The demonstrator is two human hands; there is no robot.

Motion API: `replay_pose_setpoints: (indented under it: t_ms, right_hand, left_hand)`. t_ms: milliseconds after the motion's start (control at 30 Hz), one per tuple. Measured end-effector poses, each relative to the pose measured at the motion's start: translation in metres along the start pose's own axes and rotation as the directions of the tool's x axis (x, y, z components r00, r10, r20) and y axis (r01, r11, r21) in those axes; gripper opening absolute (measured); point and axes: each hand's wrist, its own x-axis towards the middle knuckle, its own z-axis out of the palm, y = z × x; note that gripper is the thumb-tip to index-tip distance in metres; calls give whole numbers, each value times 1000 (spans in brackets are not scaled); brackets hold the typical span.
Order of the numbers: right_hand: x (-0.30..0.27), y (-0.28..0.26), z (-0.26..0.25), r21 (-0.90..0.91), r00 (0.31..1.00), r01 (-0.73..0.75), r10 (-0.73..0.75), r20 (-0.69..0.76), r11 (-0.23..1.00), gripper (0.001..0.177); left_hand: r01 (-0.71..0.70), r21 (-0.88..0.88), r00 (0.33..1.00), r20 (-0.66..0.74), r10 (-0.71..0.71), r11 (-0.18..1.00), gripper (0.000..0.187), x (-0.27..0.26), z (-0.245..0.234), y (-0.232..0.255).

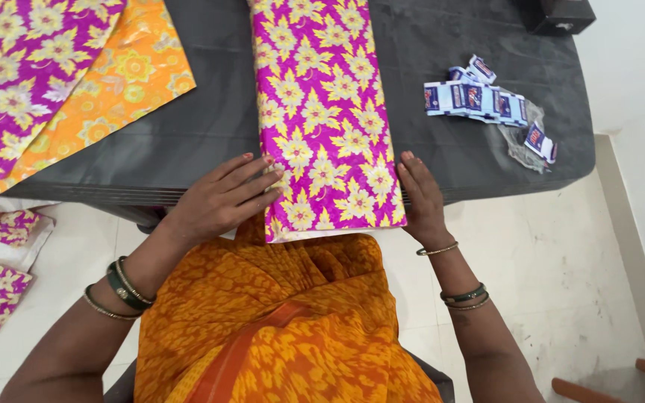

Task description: The person wraps a rectangular sweets box with floral wrapping paper. They place the box on the paper, fold the paper around it, smooth the edges, and secure the folds with adhesive tape. The wrapped box is left on the table.

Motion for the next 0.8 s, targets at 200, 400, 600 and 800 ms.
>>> replay_pose_setpoints:
  t_ms: [200, 400, 600, 800]
  right_hand:
    - [-9, 3, 5, 103, 996, -48, 55, -72, 994, 59]
    - [-7, -5, 12, 109, 985, -62, 78, -150, 992, 43]
    - [3, -5, 6, 94, 992, -23, 34, -123, 995, 25]
    - [3, -2, -1, 126, 994, 58, -46, -96, 990, 25]
  left_hand:
    - [-71, 52, 997, 35, 69, 996, 40, 7, -6, 0]
    - [-86, 51, 995, 53, 83, 995, 38, 9, -9, -3]
    - [-118, 89, 989, 99, 109, 989, 36, 7, -16, -5]
    - [-132, 103, 982, 153, 115, 986, 36, 6, -24, -11]
